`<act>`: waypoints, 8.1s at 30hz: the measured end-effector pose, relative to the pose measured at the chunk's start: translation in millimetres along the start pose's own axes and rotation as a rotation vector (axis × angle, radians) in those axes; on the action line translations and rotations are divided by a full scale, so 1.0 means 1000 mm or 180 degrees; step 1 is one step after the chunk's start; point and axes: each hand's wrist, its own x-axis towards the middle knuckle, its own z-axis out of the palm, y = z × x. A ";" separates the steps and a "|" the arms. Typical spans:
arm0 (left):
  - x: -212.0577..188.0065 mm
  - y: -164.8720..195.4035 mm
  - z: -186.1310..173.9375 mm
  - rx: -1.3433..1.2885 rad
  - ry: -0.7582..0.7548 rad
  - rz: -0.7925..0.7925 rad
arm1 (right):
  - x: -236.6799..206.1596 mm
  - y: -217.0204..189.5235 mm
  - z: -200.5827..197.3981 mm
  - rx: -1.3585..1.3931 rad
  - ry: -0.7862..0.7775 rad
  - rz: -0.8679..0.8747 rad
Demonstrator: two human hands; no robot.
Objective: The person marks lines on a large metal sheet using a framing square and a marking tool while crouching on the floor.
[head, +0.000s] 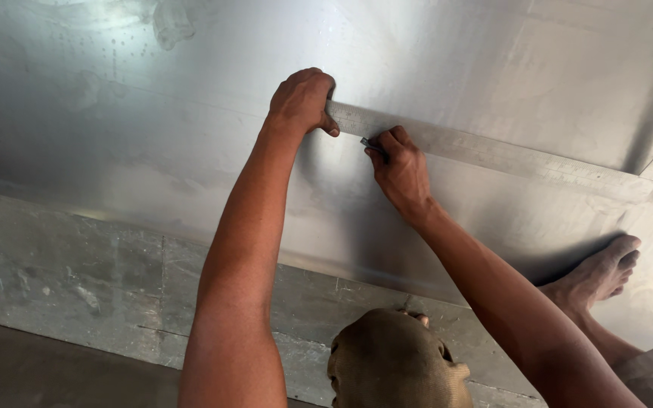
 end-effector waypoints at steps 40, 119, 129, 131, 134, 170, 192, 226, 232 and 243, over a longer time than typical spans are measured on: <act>0.002 0.002 0.002 0.0047 -0.0126 -0.0130 | 0.001 0.001 0.000 0.0064 0.0043 -0.0007; 0.000 -0.008 0.000 -0.0203 0.0144 0.0179 | -0.016 0.016 0.019 -0.0608 -0.0899 -0.0341; -0.003 -0.004 0.000 -0.0271 0.0063 0.0107 | 0.007 -0.018 0.021 0.0088 0.0271 0.0045; -0.002 -0.004 0.000 -0.0240 0.0049 0.0096 | 0.008 -0.016 0.020 0.0001 0.0136 0.0087; 0.001 -0.006 0.001 -0.0224 0.0008 0.0079 | 0.015 -0.008 0.023 -0.0138 -0.0153 0.0149; 0.015 0.016 -0.019 0.0107 -0.0558 -0.0183 | 0.183 0.095 -0.085 -0.1354 0.1202 0.0563; -0.023 -0.153 -0.127 0.0639 -0.0176 0.1593 | 0.047 0.005 -0.007 -0.0317 0.2923 0.0851; -0.051 -0.483 -0.177 0.0922 -0.0711 -0.0244 | 0.010 -0.122 0.180 -0.0690 0.1268 0.1556; -0.048 -0.508 -0.169 0.0319 -0.0197 0.0412 | 0.024 -0.142 0.176 -0.1256 0.1293 0.1120; -0.058 -0.475 -0.207 0.0115 -0.0323 -0.0285 | 0.136 -0.283 0.289 -0.0064 0.0737 -0.0655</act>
